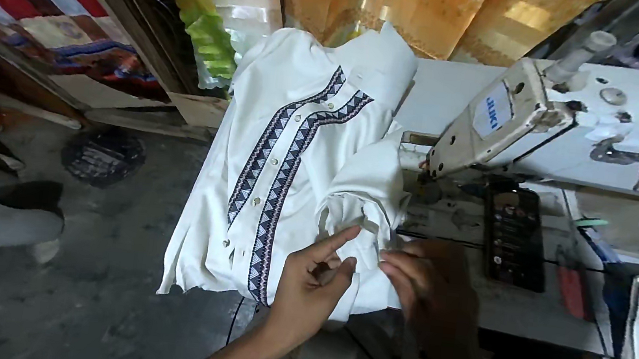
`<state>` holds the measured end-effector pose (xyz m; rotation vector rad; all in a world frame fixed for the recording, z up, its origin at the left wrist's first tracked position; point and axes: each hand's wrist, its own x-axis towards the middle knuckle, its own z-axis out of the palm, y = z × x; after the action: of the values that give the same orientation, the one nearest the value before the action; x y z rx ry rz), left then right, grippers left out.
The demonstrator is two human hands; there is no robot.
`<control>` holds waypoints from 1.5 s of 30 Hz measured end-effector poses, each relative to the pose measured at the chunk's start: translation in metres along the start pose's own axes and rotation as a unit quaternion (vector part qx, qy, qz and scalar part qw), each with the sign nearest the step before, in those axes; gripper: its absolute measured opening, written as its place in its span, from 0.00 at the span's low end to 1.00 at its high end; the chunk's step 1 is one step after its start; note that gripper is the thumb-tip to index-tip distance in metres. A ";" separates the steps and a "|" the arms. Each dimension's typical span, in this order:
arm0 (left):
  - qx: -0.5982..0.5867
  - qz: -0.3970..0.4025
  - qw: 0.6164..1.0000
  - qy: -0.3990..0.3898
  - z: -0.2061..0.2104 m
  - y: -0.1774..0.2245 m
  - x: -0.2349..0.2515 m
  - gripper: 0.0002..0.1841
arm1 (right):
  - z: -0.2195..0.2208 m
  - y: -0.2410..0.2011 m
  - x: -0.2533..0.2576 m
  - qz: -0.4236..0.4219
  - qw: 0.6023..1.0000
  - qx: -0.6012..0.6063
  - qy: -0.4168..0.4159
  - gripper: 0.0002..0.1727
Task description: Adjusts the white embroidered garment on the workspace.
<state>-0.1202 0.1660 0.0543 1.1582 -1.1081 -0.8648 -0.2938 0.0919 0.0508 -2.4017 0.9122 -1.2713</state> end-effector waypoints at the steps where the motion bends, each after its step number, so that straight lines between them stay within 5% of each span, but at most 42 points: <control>1: 0.003 0.002 1.000 -0.001 0.001 0.000 0.001 0.20 | 0.006 0.000 -0.001 -0.013 1.000 0.000 0.001 0.07; 10: 0.036 0.014 0.999 -0.026 0.000 0.004 0.005 0.20 | 0.020 -0.009 0.003 -0.041 0.994 -0.094 -0.039 0.06; 15: 0.031 -0.007 0.999 -0.031 0.002 0.009 0.006 0.20 | -0.014 0.003 0.009 0.126 0.991 0.013 0.053 0.15; 24: 0.013 -0.010 0.999 -0.032 0.003 0.007 0.009 0.20 | 0.010 0.000 0.000 0.019 1.000 0.013 -0.004 0.08; 32: 0.036 -0.008 0.999 -0.019 -0.001 0.007 0.009 0.21 | -0.018 0.010 0.009 0.148 0.987 -0.004 0.066 0.17; 35: 0.020 -0.016 1.000 -0.011 -0.003 0.007 0.010 0.20 | -0.029 0.010 0.007 0.109 0.993 0.027 0.035 0.21; 45: -0.006 -0.037 0.999 0.019 -0.011 0.010 0.021 0.20 | 0.005 0.009 0.002 0.022 0.999 0.044 -0.006 0.07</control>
<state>-0.1049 0.1511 0.0678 1.2076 -1.0343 -0.9018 -0.2922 0.0833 0.0443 -2.3074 0.8827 -1.2529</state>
